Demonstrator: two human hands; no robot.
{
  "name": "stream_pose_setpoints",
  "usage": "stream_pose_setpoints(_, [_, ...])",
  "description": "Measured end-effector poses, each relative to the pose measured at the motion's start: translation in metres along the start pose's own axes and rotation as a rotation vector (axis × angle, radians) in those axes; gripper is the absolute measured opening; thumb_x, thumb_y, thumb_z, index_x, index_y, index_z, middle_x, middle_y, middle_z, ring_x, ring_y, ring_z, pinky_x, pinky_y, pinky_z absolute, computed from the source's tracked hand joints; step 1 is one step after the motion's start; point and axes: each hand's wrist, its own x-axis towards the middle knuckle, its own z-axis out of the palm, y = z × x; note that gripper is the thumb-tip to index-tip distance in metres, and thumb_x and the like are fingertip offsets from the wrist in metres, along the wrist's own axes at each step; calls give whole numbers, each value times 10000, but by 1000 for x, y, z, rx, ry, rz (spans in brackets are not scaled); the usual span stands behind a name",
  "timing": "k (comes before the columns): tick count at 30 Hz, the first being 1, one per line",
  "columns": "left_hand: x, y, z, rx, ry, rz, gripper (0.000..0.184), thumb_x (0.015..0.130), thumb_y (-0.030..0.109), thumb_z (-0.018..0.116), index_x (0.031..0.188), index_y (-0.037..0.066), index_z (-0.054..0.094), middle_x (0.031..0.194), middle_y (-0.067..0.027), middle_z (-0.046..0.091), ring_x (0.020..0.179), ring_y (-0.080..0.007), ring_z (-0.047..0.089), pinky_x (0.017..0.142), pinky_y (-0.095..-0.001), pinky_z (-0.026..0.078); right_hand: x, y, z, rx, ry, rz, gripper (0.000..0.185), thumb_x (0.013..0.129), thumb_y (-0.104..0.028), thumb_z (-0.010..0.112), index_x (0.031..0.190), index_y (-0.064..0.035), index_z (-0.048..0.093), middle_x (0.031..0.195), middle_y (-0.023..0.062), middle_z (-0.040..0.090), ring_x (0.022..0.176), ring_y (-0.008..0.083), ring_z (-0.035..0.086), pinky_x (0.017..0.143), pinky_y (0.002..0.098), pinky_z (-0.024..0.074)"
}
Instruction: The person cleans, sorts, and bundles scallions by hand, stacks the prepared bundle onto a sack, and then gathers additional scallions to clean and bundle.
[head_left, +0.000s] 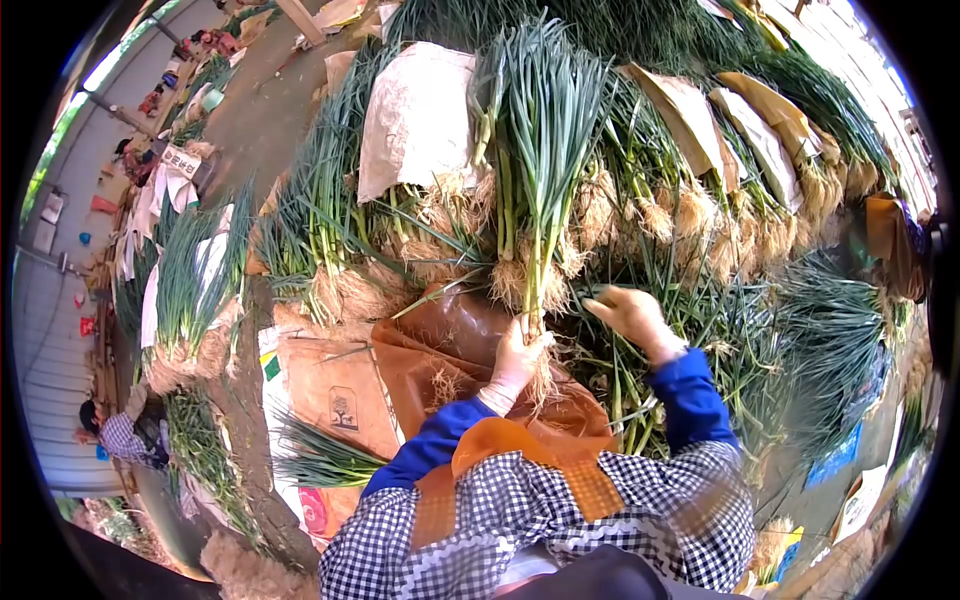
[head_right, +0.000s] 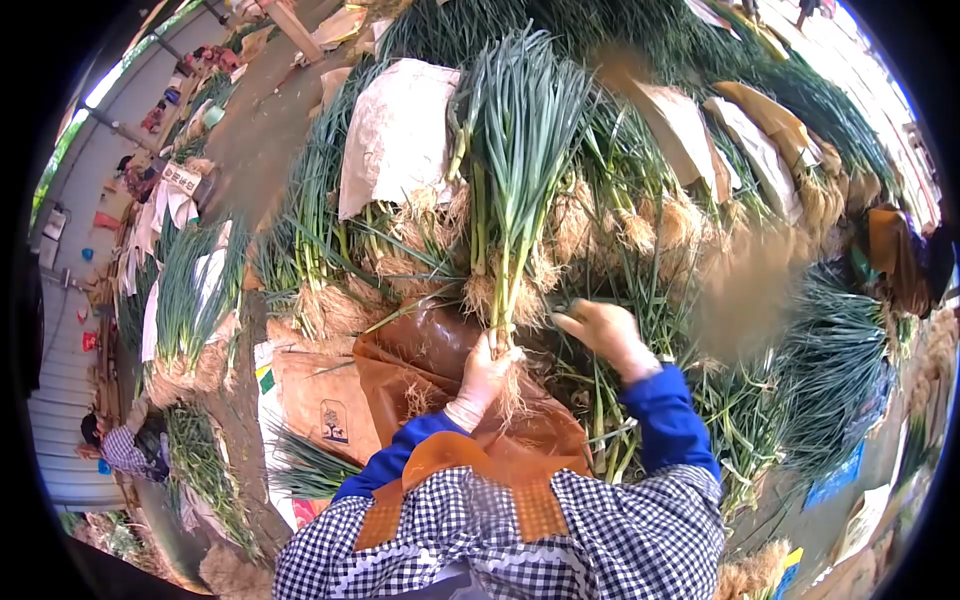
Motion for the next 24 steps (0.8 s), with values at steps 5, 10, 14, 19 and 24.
stream_pose_setpoints(5, [-17,37,6,806,91,163,456,784,196,660,1182,97,460,913,-96,636,739,-275,628,617,-330,499,47,-56,27,272,180,-79,358,792,-409,638,864,-59,626,690,121,610,640,249,601,609,351,477])
stream_pose_setpoints(10, [-14,17,1,-774,-378,-625,340,876,154,556,1176,13,478,860,-71,594,692,-145,569,640,-264,489,25,-32,61,1387,112,42,176,895,-238,533,899,-67,575,702,-39,527,602,52,465,536,200,375])
stream_pose_setpoints(14, [-17,0,14,-645,-274,-521,303,907,176,519,1170,25,503,739,-23,561,568,-104,521,507,-214,463,9,0,78,737,506,194,180,826,-234,651,860,-69,587,603,3,551,488,60,452,460,230,400])
stream_pose_setpoints(19, [-15,-20,26,-322,-214,-349,204,906,88,516,1103,40,517,801,22,513,671,-60,448,610,-193,418,31,-36,7,126,379,-84,429,772,-267,699,1158,-150,555,584,-2,526,489,97,489,463,248,457])
stream_pose_setpoints(24, [-10,-20,16,-486,-177,-372,258,889,61,521,1147,53,506,836,-7,562,683,-86,517,650,-208,455,39,-36,18,92,-99,-351,121,830,-225,591,854,-110,623,744,92,636,670,252,628,596,365,507])
